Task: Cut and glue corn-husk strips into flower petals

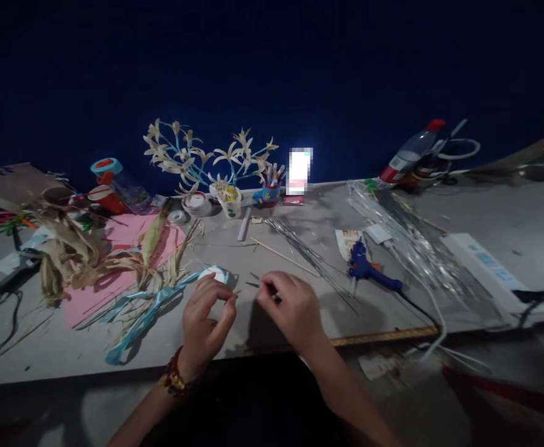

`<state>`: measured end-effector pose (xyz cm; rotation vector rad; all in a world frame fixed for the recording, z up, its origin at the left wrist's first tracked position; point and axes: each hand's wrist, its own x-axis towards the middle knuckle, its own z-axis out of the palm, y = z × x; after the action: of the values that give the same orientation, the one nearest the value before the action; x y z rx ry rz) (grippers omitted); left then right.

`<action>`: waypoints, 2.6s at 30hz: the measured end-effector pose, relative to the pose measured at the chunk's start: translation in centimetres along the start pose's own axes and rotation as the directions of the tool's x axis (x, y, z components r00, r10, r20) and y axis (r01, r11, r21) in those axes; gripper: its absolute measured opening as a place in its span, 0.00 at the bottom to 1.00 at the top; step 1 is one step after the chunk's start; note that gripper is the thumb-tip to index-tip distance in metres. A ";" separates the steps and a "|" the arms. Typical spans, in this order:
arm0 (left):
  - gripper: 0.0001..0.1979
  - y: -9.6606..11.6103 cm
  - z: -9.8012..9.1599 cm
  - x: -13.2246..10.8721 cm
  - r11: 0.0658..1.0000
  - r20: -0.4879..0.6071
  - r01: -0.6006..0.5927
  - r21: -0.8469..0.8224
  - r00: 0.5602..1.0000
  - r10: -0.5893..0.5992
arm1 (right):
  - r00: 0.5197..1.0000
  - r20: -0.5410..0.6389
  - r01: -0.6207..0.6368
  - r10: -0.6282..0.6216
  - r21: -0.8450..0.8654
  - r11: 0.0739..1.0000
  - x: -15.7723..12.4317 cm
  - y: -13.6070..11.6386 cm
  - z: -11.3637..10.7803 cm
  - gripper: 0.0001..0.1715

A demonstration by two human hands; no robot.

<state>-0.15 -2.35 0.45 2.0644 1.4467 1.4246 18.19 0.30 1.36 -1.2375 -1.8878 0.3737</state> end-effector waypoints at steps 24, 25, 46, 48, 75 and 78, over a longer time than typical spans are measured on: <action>0.12 -2.0 0.0 0.2 0.515 0.486 0.573 -0.638 0.818 -0.308 | 0.841 0.530 -0.455 0.105 0.590 0.667 -0.7 0.0 0.3 0.13; 0.12 -1.9 0.0 0.3 0.463 0.522 0.611 -0.643 0.791 -0.319 | 0.830 0.548 -0.465 0.101 0.583 0.666 -0.7 0.1 0.4 0.12; 0.05 -1.4 -0.8 0.4 0.266 0.656 0.735 -0.623 0.677 -0.334 | 0.736 0.671 -0.649 0.094 0.658 0.383 -0.4 0.3 0.7 0.18; 0.05 -1.3 -0.9 0.5 0.269 0.666 0.747 -0.608 0.664 -0.338 | 0.733 0.674 -0.647 0.091 0.650 0.399 -0.4 0.3 0.8 0.18; 0.06 -1.3 -0.5 -0.2 0.026 0.601 0.638 -0.769 0.737 -0.310 | 0.781 0.616 -0.624 0.101 0.767 0.148 -1.4 0.9 1.5 0.14; 0.07 -1.1 -0.9 -0.2 0.172 0.609 0.683 -0.710 0.718 -0.337 | 0.787 0.611 -0.611 0.083 0.754 0.243 -1.4 1.0 1.4 0.14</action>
<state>-1.51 -2.30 0.07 0.8202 0.7198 1.0659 17.94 -0.16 -0.80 -0.6963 -1.1815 1.9095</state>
